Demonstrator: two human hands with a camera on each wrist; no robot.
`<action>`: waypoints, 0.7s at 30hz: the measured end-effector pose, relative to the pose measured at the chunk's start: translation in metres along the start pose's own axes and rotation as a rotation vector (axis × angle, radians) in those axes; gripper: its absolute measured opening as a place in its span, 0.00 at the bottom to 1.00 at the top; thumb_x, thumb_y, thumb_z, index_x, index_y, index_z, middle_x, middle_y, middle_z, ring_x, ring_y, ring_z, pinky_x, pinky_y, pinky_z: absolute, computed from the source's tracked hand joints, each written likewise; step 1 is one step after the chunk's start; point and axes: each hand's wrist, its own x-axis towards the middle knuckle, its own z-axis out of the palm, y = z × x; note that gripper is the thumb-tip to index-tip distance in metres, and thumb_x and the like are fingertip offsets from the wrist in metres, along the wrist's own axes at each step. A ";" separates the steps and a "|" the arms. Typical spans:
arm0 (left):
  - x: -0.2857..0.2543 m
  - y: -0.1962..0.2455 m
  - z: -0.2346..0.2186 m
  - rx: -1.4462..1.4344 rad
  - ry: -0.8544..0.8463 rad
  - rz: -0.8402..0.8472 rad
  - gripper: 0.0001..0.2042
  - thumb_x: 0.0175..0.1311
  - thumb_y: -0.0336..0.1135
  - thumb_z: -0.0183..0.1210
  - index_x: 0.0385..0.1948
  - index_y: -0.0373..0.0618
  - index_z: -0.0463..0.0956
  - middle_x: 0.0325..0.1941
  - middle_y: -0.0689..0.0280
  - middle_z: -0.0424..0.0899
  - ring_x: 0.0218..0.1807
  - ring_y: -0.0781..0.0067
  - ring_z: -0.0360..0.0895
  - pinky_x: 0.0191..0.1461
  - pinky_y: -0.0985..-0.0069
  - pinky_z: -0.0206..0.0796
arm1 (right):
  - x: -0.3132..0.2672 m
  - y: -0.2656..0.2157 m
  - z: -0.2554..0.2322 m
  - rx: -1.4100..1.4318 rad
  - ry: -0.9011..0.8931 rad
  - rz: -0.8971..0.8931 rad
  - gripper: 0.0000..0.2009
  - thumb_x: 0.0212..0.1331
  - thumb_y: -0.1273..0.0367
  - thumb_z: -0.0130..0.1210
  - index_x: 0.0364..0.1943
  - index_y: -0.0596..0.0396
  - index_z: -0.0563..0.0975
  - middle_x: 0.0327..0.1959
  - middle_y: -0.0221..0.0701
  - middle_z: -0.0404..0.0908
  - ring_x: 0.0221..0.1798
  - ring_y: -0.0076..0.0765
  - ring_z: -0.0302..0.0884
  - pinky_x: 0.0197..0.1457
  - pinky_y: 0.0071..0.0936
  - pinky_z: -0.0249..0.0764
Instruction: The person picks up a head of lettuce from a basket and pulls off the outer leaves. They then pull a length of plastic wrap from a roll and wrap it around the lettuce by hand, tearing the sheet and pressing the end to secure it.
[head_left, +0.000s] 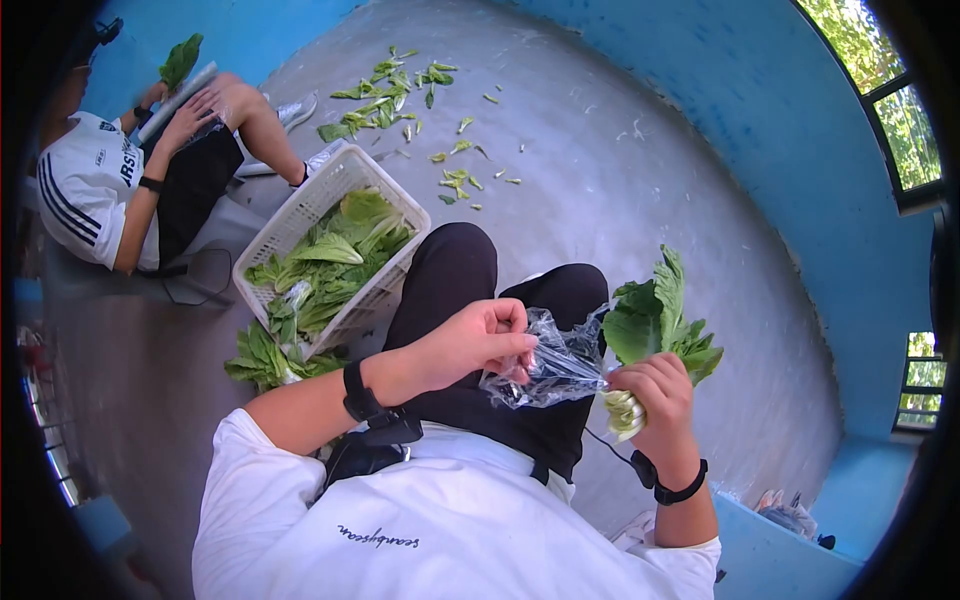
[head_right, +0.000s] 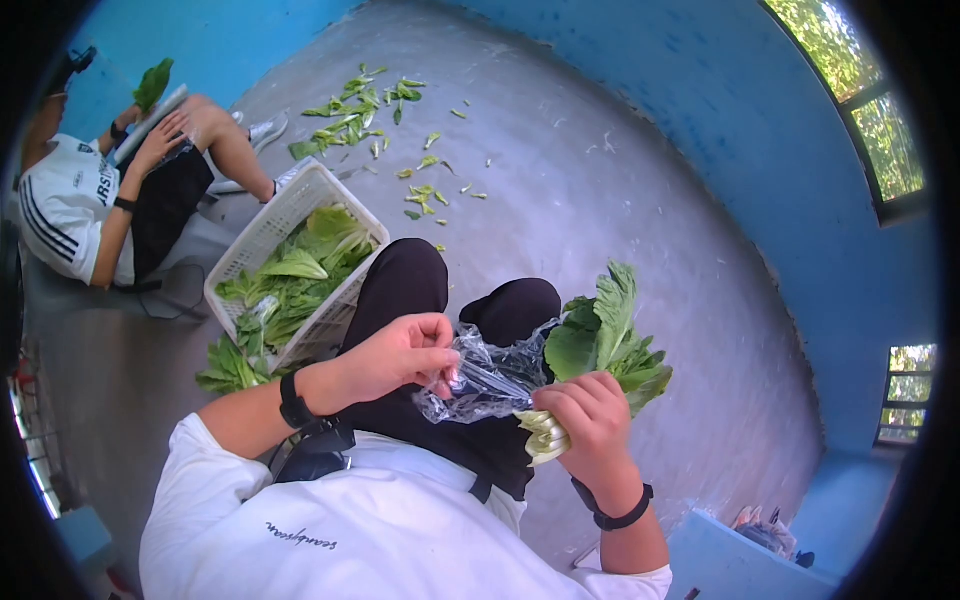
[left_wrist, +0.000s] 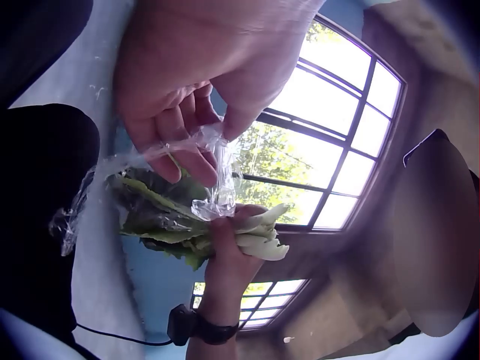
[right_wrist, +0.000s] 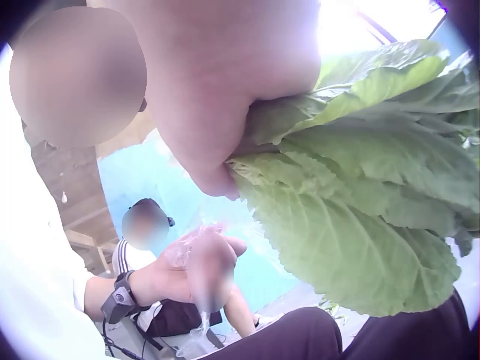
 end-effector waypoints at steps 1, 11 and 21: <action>-0.003 0.001 -0.004 0.011 -0.006 0.007 0.07 0.72 0.30 0.61 0.36 0.44 0.70 0.38 0.61 0.87 0.37 0.76 0.86 0.41 0.81 0.79 | -0.001 0.000 0.000 -0.007 0.007 0.009 0.11 0.40 0.73 0.67 0.31 0.50 0.80 0.30 0.26 0.84 0.33 0.35 0.80 0.41 0.33 0.71; 0.009 0.000 0.001 0.367 0.036 0.014 0.08 0.68 0.26 0.63 0.42 0.40 0.73 0.36 0.63 0.86 0.33 0.81 0.84 0.36 0.83 0.77 | -0.013 0.000 -0.011 -0.041 -0.223 0.141 0.12 0.41 0.75 0.67 0.33 0.52 0.81 0.33 0.31 0.86 0.35 0.40 0.81 0.43 0.34 0.72; 0.015 -0.036 -0.027 0.848 -0.012 -0.156 0.07 0.63 0.23 0.63 0.41 0.38 0.77 0.26 0.65 0.83 0.25 0.77 0.83 0.29 0.76 0.73 | -0.064 0.016 -0.012 0.110 -0.339 0.754 0.14 0.47 0.73 0.70 0.38 0.60 0.81 0.33 0.45 0.84 0.35 0.56 0.80 0.38 0.39 0.75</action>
